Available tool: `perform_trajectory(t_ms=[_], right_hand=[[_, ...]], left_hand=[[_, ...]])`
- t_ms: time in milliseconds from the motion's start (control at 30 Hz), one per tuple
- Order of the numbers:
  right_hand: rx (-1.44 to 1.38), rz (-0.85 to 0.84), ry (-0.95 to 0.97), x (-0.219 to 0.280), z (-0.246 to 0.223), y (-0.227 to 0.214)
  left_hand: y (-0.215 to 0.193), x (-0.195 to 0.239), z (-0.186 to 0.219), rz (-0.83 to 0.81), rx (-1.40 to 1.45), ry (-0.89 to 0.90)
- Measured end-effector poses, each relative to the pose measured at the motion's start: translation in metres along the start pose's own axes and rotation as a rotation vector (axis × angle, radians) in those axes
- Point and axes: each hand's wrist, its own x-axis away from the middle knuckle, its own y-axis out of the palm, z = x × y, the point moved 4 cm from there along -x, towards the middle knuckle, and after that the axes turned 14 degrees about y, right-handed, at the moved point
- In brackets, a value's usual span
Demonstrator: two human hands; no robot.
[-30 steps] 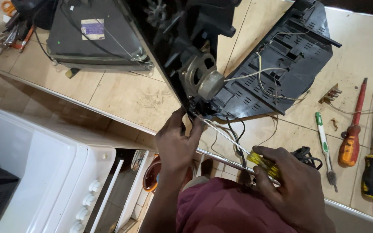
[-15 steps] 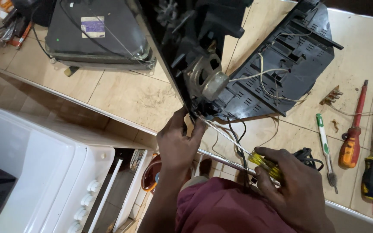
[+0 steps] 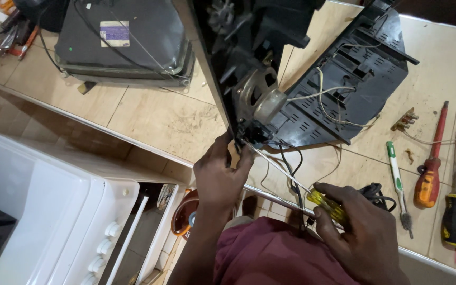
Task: The person uses a screwdriver to remove screws from the back of a television set. They then disconnect wires and manipulate internal components, including a speaker, while working on a tiled floor.
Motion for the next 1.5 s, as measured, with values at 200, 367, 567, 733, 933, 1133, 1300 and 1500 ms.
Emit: perform_trajectory(t_ms=[200,367,567,733,933,1133,1300,1500], right_hand=[[0.084,0.120,-0.088,0.009,0.014,0.012],[0.057,0.283,-0.079,0.016,-0.008,-0.006],[0.056,0.194,-0.022,0.018,0.002,-0.009],[0.121,0.048,-0.026,0.017,0.016,-0.011],[-0.012,0.267,-0.153,0.024,-0.021,-0.034],[-0.184,0.181,0.179,0.042,0.003,-0.004],[-0.184,0.374,0.086,0.055,-0.002,0.003],[-0.085,0.330,0.121,0.045,-0.012,-0.001]], left_hand=[[-0.002,-0.002,0.002,-0.016,0.005,-0.026],[-0.001,0.003,0.001,-0.033,-0.033,-0.037],[0.001,0.008,0.006,-0.013,-0.070,-0.035],[0.005,0.013,0.008,-0.008,-0.113,-0.072],[0.000,0.014,0.006,0.005,-0.028,-0.059],[0.014,0.024,-0.020,-0.048,-0.142,0.065],[0.010,0.008,-0.025,0.004,-0.006,0.062],[0.008,0.000,-0.022,0.062,0.095,0.054]])
